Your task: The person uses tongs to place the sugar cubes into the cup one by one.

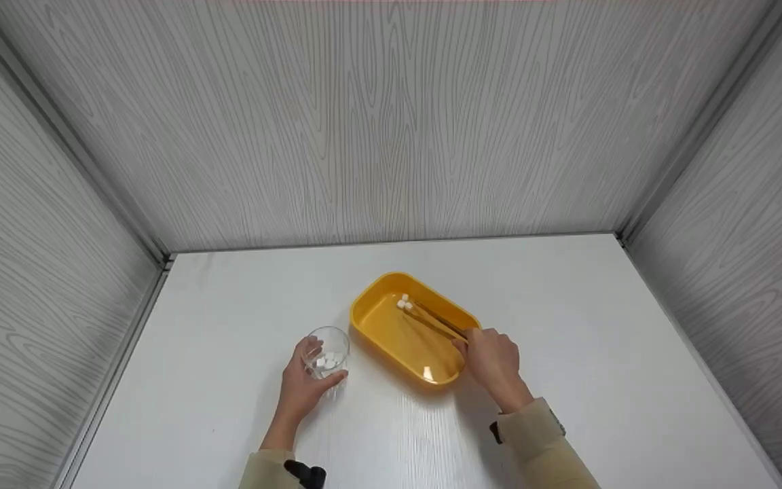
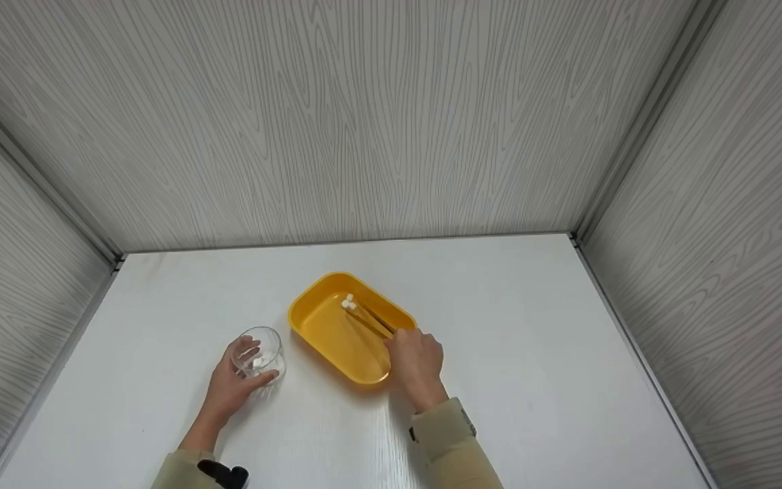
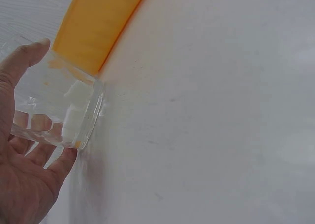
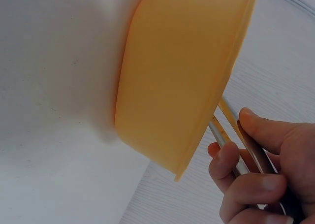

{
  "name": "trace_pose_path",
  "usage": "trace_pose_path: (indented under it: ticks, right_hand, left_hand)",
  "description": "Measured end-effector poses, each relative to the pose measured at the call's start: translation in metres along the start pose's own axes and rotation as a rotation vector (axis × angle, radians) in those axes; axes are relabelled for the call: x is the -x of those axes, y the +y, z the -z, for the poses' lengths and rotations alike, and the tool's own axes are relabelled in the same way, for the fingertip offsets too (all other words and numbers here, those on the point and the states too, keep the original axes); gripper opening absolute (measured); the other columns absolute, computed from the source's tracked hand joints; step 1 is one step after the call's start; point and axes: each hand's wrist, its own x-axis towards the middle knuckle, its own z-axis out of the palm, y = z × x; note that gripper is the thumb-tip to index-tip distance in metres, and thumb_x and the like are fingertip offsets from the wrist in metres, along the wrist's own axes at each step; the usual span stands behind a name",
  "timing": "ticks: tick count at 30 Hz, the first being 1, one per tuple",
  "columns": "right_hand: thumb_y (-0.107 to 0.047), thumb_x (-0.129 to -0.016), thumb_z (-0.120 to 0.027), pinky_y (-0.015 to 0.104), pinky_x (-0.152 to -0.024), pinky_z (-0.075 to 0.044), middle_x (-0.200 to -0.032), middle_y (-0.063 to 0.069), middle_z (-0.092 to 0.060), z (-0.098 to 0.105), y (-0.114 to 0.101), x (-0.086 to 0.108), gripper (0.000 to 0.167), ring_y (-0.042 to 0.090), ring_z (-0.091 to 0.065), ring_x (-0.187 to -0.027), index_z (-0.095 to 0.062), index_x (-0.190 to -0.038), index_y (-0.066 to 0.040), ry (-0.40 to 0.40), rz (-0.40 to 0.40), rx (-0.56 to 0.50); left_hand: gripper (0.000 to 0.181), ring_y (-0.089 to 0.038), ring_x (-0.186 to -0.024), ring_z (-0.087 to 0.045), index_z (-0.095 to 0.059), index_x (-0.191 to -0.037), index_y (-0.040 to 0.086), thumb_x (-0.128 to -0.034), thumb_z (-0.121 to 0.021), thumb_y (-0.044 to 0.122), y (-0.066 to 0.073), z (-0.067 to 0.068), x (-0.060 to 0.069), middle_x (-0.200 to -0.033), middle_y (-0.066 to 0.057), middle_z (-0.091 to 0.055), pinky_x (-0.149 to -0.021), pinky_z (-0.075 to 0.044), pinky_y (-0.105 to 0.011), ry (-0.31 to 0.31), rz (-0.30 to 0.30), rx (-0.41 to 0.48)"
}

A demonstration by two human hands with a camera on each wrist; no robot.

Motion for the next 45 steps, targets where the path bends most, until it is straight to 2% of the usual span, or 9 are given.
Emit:
trace_pose_path:
  ticks: [3,5,19,37,45]
  right_hand:
    - [-0.032,-0.094,-0.068,0.035,-0.042,-0.041,-0.06,0.006,-0.054,-0.022,0.007,-0.009,0.031,0.021,-0.047,-0.049,-0.07,-0.082,-0.003,-0.018,-0.087,0.037]
    - [-0.03,-0.092,-0.07,0.035,-0.041,-0.039,-0.058,0.006,-0.052,-0.027,0.007,-0.012,0.029,0.021,-0.045,-0.048,-0.069,-0.08,-0.003,-0.013,-0.121,0.058]
    - [-0.026,-0.094,-0.067,0.031,-0.039,-0.036,-0.053,0.003,-0.048,-0.032,0.01,-0.017,0.034,0.019,-0.043,-0.044,-0.06,-0.067,-0.007,-0.01,-0.113,0.05]
    - [-0.026,-0.093,-0.069,0.032,-0.039,-0.038,-0.057,0.007,-0.054,-0.037,0.012,-0.018,0.029,0.019,-0.045,-0.044,-0.068,-0.076,-0.003,0.003,-0.111,0.058]
    - [-0.027,-0.092,-0.07,0.031,-0.038,-0.036,-0.054,0.006,-0.052,-0.038,0.013,-0.017,0.032,0.019,-0.043,-0.043,-0.065,-0.07,-0.004,0.002,-0.114,0.055]
  left_hand:
    - [0.095,-0.034,-0.133,-0.045,-0.038,-0.144,0.002,-0.0687,-0.091,0.025,0.002,-0.001,0.0,-0.14,-0.017,-0.052,-0.112,-0.035,-0.049,0.008,0.029,-0.006]
    - [0.094,-0.034,-0.133,-0.044,-0.038,-0.144,0.002,-0.0692,-0.091,0.023,0.002,-0.001,-0.001,-0.141,-0.017,-0.052,-0.113,-0.035,-0.048,0.008,0.037,-0.005]
    - [0.096,-0.032,-0.134,-0.044,-0.036,-0.145,0.002,-0.0689,-0.091,0.025,0.001,-0.002,-0.003,-0.142,-0.016,-0.051,-0.113,-0.035,-0.044,0.005,0.056,-0.032]
    - [0.097,-0.032,-0.134,-0.044,-0.036,-0.146,0.002,-0.0689,-0.09,0.025,0.003,-0.002,-0.001,-0.142,-0.015,-0.051,-0.113,-0.034,-0.045,0.013,0.059,-0.052]
    - [0.096,-0.035,-0.133,-0.045,-0.036,-0.145,0.002,-0.0698,-0.09,0.026,0.001,-0.002,-0.002,-0.141,-0.018,-0.051,-0.112,-0.036,-0.048,0.005,0.044,-0.042]
